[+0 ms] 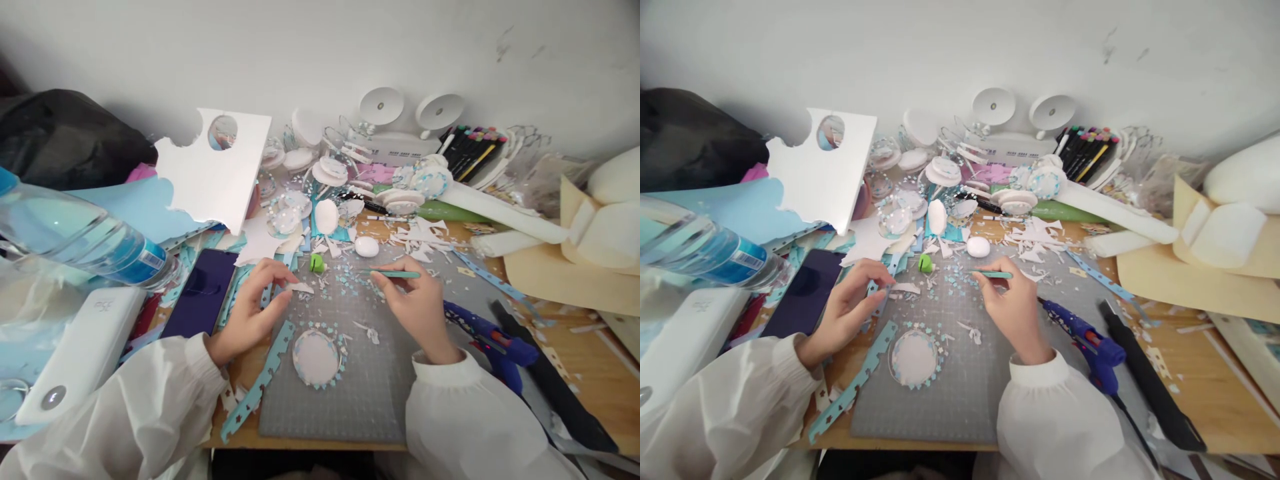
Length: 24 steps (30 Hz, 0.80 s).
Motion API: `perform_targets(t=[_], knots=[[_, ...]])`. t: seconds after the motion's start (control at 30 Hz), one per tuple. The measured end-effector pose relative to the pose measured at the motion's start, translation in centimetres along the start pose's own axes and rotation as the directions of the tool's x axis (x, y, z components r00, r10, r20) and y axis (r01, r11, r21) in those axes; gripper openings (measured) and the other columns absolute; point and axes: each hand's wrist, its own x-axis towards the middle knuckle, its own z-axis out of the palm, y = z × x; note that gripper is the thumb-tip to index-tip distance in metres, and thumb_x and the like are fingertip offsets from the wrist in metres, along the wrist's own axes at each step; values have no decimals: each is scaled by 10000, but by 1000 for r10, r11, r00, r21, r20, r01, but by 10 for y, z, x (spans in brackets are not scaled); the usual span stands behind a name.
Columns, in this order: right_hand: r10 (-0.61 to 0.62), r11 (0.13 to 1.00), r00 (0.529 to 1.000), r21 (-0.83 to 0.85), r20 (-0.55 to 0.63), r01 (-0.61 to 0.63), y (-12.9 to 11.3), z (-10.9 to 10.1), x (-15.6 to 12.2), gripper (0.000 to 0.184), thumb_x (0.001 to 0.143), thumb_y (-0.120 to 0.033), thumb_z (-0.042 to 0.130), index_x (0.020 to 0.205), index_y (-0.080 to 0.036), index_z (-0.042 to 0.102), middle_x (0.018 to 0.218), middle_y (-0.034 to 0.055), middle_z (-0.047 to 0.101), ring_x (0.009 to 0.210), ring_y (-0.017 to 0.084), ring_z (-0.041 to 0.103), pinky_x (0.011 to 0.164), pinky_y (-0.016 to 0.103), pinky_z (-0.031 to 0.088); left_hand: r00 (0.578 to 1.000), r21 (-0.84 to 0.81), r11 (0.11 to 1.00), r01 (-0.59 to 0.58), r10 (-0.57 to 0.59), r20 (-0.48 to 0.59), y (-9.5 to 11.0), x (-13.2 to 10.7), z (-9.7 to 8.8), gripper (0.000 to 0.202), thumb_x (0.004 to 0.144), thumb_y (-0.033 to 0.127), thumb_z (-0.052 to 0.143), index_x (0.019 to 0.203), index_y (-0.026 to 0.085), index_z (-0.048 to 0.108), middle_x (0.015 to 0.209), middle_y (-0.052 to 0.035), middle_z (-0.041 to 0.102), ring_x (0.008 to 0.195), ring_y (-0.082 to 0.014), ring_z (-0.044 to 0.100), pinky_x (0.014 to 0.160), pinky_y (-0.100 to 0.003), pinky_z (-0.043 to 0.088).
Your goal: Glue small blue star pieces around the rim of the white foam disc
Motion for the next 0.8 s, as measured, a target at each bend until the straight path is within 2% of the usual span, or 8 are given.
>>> perform_targets(t=[0.13,0.23,0.37,0.43,0.57,0.67,0.8], knots=[[-5,1000,1000,-4,-17,5,1,-1,0,161,814,-346,671,777,-211,591,788,49,692,736,213,670,683,343,535,981,-53,997,49,-58,-185,-4,1,6,74,885,249,599,929,197,570,882,-23,558,803,-148,545,748,-283,474],[-4,1000,1000,-6,-18,4,-1,-2,0,166,814,-352,671,773,-216,584,789,51,693,737,217,670,677,349,538,962,-4,991,131,-128,-241,-7,1,8,99,890,284,607,873,188,589,798,-7,586,745,-136,555,696,-258,467],[-8,1000,1000,6,-17,8,-4,-1,-2,147,816,-343,674,785,-219,602,796,49,693,746,212,672,684,343,548,960,61,977,206,-190,-206,-10,0,8,216,936,327,526,795,182,600,729,-2,589,689,-135,545,658,-263,447],[-9,1000,1000,11,-14,9,-4,-1,-2,145,818,-347,672,793,-220,608,795,48,695,747,214,673,685,346,552,963,43,976,215,-204,-177,-10,0,8,202,943,323,501,848,186,615,777,-17,614,730,-150,569,681,-277,461],[2,1000,1000,22,-20,-1,-4,-1,-3,157,813,-356,678,790,-218,605,801,52,699,750,219,676,687,352,556,981,66,988,140,-130,-141,-10,1,8,115,905,236,524,968,198,612,925,-42,619,859,-175,581,782,-308,476],[4,1000,1000,19,-19,-4,-4,-1,-3,149,812,-343,680,788,-216,604,808,50,700,754,216,676,690,347,551,989,96,992,83,-71,-130,-10,1,8,84,878,182,527,895,198,608,913,-37,599,859,-173,572,794,-311,470],[-10,1000,999,2,-38,10,-4,-1,-3,137,815,-331,673,784,-215,607,779,41,687,733,204,666,686,338,542,989,130,989,74,-57,-135,-7,3,7,82,866,170,536,851,201,610,899,-33,614,887,-181,580,816,-323,465]])
